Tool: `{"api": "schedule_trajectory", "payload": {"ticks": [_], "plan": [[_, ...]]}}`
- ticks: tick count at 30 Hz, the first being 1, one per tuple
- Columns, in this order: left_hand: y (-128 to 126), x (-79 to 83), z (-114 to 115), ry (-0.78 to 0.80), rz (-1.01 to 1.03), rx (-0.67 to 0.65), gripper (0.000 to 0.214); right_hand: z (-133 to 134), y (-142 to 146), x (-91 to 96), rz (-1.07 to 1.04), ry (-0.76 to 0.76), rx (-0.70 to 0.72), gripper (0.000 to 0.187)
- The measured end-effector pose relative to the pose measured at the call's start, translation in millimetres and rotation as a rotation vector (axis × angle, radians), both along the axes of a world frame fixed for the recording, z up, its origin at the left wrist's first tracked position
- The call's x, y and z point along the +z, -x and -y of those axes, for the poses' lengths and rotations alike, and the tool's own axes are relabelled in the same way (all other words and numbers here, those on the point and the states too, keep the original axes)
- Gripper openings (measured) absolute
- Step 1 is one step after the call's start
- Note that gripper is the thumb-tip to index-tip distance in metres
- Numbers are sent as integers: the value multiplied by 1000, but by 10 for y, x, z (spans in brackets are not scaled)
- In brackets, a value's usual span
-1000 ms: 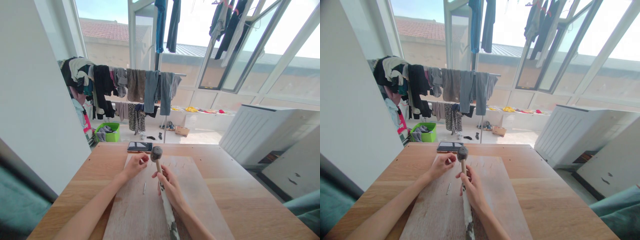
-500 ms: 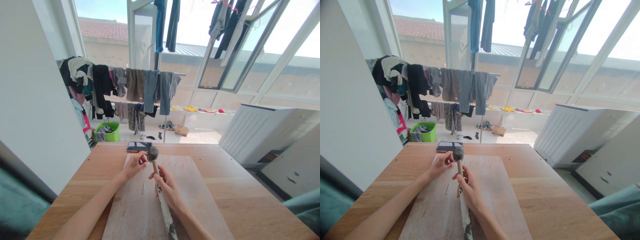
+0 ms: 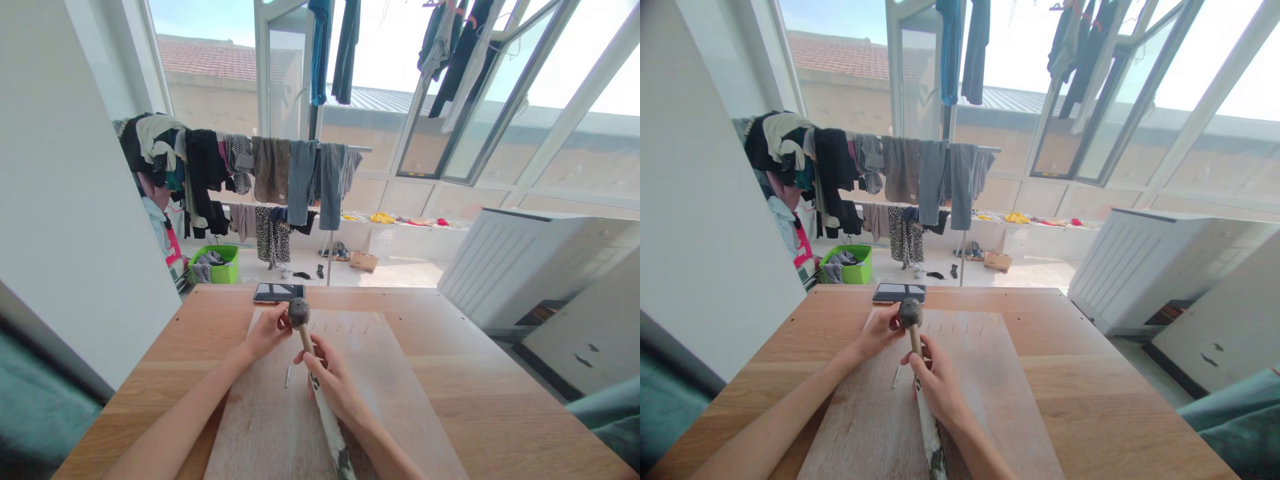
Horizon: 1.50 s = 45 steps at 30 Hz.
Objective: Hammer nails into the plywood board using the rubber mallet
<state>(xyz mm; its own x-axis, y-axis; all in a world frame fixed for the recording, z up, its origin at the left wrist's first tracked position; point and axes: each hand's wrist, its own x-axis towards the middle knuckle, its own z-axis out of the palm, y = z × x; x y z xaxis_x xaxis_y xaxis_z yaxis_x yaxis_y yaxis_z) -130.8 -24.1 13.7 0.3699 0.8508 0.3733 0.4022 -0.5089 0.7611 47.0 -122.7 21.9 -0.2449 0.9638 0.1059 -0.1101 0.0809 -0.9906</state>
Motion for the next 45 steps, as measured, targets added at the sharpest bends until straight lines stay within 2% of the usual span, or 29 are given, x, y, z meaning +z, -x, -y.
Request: {"api": "schedule_trajectory", "payload": {"ticks": [12, 17, 22, 24, 27, 29, 31, 34, 38, 41, 45], "plan": [[-9, 24, 12, 11, -3, 5, 16, -12, -11, -20, -11, 2, 5, 47], [-5, 50, 3, 35, -27, -3, 24, -9, -33, 15, -16, 2, -15, 50], [95, 218, -3, 49, -110, 18, 20, -22, -62, 30, -58, -6, -82, 47], [135, 335, 47, 78, -172, -51, 17, -28, -66, 29, -71, -6, -97, 45], [141, 485, 179, 169, -333, -275, 24, -26, -67, 42, -91, -2, -116, 44], [107, 529, 270, 208, -452, -390, 29, -20, -69, 57, -91, -2, -121, 43], [59, 531, 333, 238, -536, -437, 28, -15, -74, 67, -80, 1, -127, 42], [10, 510, 372, 269, -594, -430, 17, -16, -82, 68, -71, 7, -134, 44], [32, 509, 361, 174, -635, -346, 11, -18, -88, 71, -60, 11, -134, 45], [100, 480, 282, 154, -535, -271, 13, -17, -86, 74, -59, 14, -130, 45], [217, 357, 52, 156, -329, -128, 7, -15, -77, 64, -73, 18, -125, 46]]}}
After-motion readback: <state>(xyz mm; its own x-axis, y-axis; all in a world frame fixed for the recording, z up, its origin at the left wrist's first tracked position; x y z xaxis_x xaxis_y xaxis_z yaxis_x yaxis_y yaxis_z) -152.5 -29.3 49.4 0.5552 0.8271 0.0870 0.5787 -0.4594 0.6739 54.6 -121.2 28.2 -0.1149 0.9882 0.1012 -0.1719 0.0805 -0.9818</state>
